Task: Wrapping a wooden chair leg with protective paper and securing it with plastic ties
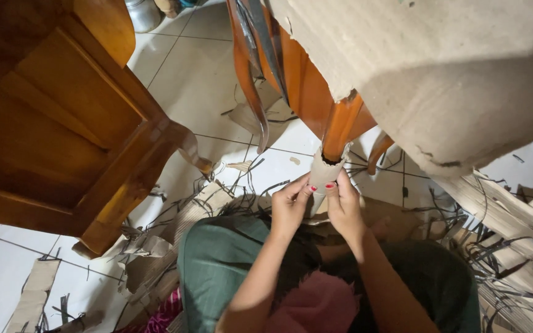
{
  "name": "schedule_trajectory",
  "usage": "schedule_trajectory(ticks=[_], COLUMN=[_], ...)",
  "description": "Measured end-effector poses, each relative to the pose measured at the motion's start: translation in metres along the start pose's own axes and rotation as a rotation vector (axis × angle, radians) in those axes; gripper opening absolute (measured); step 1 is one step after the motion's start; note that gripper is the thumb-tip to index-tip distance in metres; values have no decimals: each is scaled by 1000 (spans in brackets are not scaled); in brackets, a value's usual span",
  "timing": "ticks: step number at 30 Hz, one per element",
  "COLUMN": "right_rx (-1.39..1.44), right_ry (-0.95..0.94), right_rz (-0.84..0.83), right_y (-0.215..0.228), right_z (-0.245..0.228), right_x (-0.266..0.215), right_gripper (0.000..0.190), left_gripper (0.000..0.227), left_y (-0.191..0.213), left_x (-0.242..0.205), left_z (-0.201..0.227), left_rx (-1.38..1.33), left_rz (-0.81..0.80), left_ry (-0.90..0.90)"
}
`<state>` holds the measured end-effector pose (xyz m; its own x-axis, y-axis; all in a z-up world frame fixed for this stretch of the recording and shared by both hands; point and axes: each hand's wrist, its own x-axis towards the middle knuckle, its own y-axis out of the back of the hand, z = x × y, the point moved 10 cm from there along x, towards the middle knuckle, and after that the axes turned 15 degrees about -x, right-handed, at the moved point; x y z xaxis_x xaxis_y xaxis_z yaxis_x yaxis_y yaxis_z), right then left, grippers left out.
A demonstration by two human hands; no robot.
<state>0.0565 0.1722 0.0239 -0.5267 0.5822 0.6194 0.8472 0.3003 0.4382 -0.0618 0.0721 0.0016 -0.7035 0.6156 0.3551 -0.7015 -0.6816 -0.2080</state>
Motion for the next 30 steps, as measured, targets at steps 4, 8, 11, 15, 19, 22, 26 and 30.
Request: schedule_trajectory(ticks=[4, 8, 11, 15, 19, 22, 26, 30], right_rx=[-56, 80, 112, 224, 98, 27, -32, -82], right_ry=[-121, -223, -299, -435, -329, -289, -182, -140], right_rz=[-6, 29, 45, 47, 15, -50, 1, 25], right_y=[4, 12, 21, 18, 20, 14, 25, 27], right_z=[3, 12, 2, 8, 1, 18, 10, 10], right_x=[-7, -6, 2, -5, 4, -4, 2, 2], right_gripper=[53, 60, 77, 99, 105, 108, 100, 87], left_gripper=[36, 53, 53, 50, 67, 58, 54, 42], left_y=[6, 13, 26, 48, 28, 39, 55, 64], left_x=[0, 1, -7, -41, -57, -86, -97, -104], left_z=[24, 26, -2, -83, -126, -188, -251, -275], left_rx=[3, -99, -62, 232, 833, 1111, 1285, 1335], left_rz=[106, 94, 74, -74, -495, -647, -706, -727], left_ry=[24, 21, 58, 500, 639, 816, 829, 843])
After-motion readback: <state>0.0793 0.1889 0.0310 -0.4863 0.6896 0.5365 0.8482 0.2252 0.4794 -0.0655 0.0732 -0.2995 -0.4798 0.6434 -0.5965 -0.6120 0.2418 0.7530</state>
